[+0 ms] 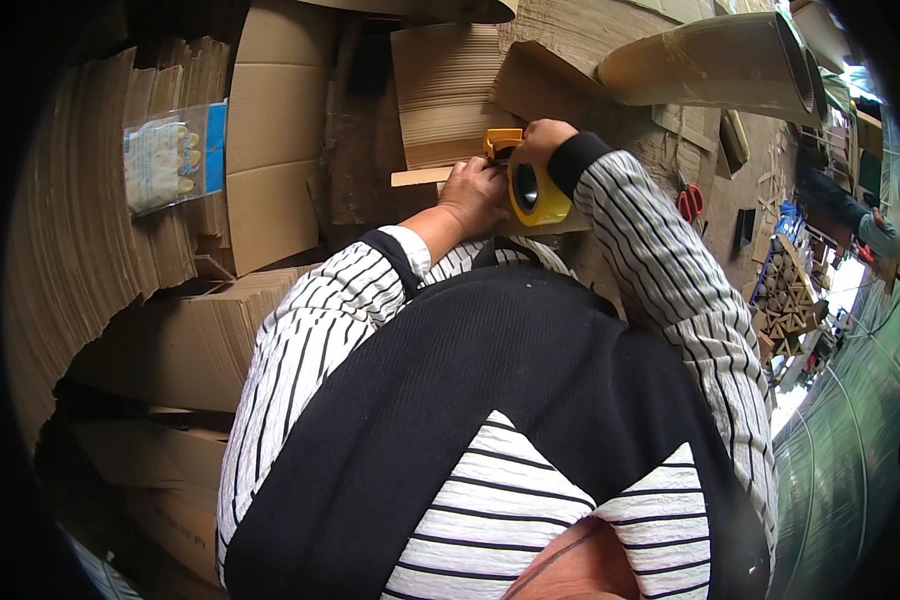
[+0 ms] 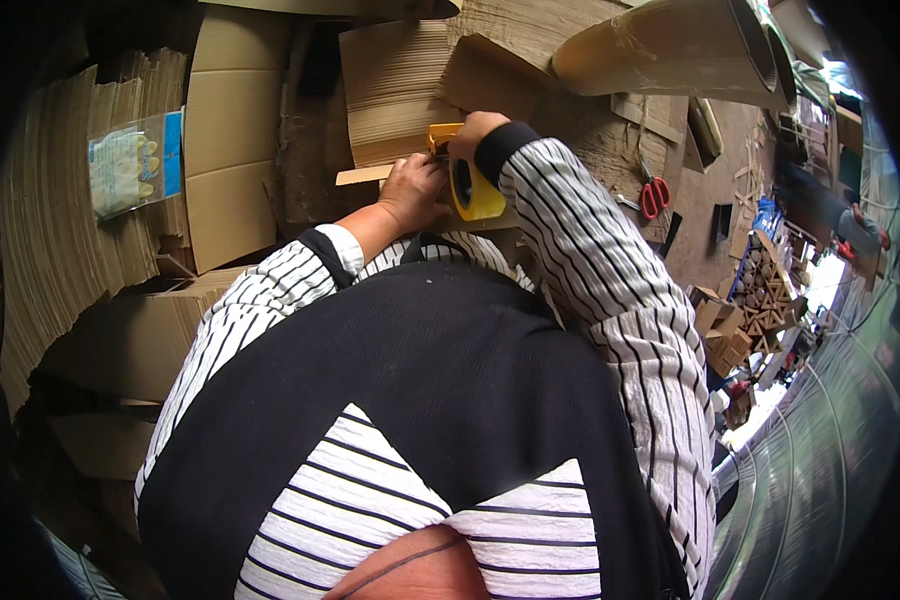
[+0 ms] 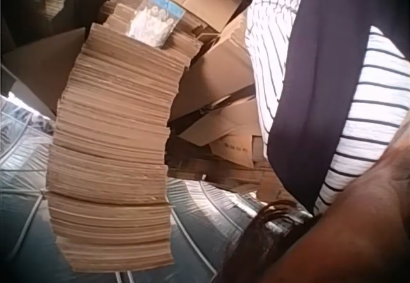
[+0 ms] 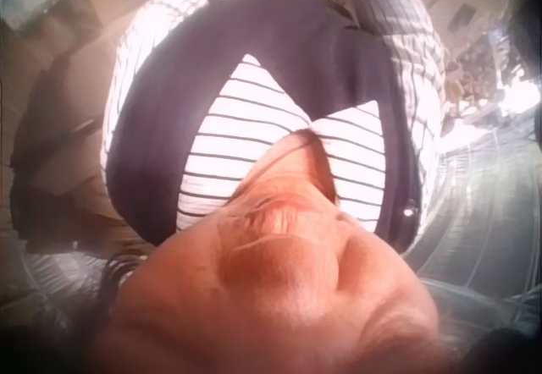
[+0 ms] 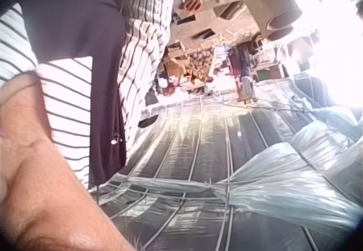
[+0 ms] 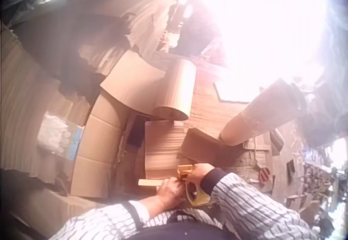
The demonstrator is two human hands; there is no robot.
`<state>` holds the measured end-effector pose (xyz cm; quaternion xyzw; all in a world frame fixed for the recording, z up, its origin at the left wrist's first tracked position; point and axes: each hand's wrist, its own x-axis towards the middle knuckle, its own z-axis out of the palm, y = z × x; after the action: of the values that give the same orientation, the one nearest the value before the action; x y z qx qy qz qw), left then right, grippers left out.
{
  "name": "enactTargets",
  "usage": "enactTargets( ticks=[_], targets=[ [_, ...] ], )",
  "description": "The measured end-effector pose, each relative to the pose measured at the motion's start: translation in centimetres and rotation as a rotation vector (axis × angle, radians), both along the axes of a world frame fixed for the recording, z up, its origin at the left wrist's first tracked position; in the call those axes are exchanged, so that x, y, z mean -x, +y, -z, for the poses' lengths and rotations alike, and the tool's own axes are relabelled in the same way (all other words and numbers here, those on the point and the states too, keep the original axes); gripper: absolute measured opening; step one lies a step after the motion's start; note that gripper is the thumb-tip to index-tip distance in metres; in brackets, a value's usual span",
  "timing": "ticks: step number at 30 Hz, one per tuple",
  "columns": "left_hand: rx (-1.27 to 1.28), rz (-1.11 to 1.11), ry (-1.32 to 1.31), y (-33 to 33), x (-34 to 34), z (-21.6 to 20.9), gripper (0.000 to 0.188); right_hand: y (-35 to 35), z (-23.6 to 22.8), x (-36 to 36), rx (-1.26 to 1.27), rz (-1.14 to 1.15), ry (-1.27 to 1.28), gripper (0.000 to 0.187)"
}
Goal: The person rolls flat corrugated cardboard sheets into cylindrical tubes and secures the seams with a handheld tape dispenser. They repeat this process for multiple sheets, stacking the finished tubes on the workbench.
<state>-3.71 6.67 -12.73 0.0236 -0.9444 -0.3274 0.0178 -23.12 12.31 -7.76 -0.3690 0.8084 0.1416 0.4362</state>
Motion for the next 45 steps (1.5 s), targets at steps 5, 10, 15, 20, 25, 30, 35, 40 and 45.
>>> enactTargets(
  ticks=[5, 10, 15, 20, 25, 30, 35, 40, 45],
  targets=[
    [0.048, -0.003, 0.048, 0.3, -0.1, 0.5, 0.062, 1.8, -5.2, -2.9, 0.095, 0.261, 0.110, 0.050],
    [0.056, 0.030, -0.085, -0.2, 0.1, 0.4, 0.062, 0.4, -7.9, -3.7, 0.121, 0.295, 0.128, 0.046],
    [0.083, -0.032, -0.061, -0.4, 0.5, 0.5, 0.055, 2.0, -10.1, -4.5, 0.255, 0.297, 0.153, 0.041],
    [0.002, -0.057, -0.037, -0.9, 0.3, 0.1, 0.054, 7.0, -13.8, -6.5, 0.612, 0.421, 0.137, 0.058],
    [-0.105, -0.085, 0.047, -0.3, 0.3, 0.4, 0.052, 10.0, -11.3, -6.6, 0.714, 0.558, 0.224, 0.059],
    [-0.150, -0.096, 0.044, -0.5, 0.2, 0.2, 0.050, 8.7, -11.3, -5.1, 0.739, 0.586, 0.227, 0.058],
    [-0.186, -0.108, -0.016, -0.6, 0.3, -0.2, 0.048, 6.9, -9.6, -3.7, 0.746, 0.500, 0.371, 0.057],
    [-0.205, -0.078, 0.024, -0.4, 0.0, 0.0, 0.051, 4.8, -7.8, -3.9, 0.591, 0.487, 0.332, 0.059],
    [-0.191, -0.043, -0.031, -0.4, 0.1, -0.2, 0.058, 3.4, -7.1, -4.2, 0.366, 0.468, 0.236, 0.060]
  ],
)
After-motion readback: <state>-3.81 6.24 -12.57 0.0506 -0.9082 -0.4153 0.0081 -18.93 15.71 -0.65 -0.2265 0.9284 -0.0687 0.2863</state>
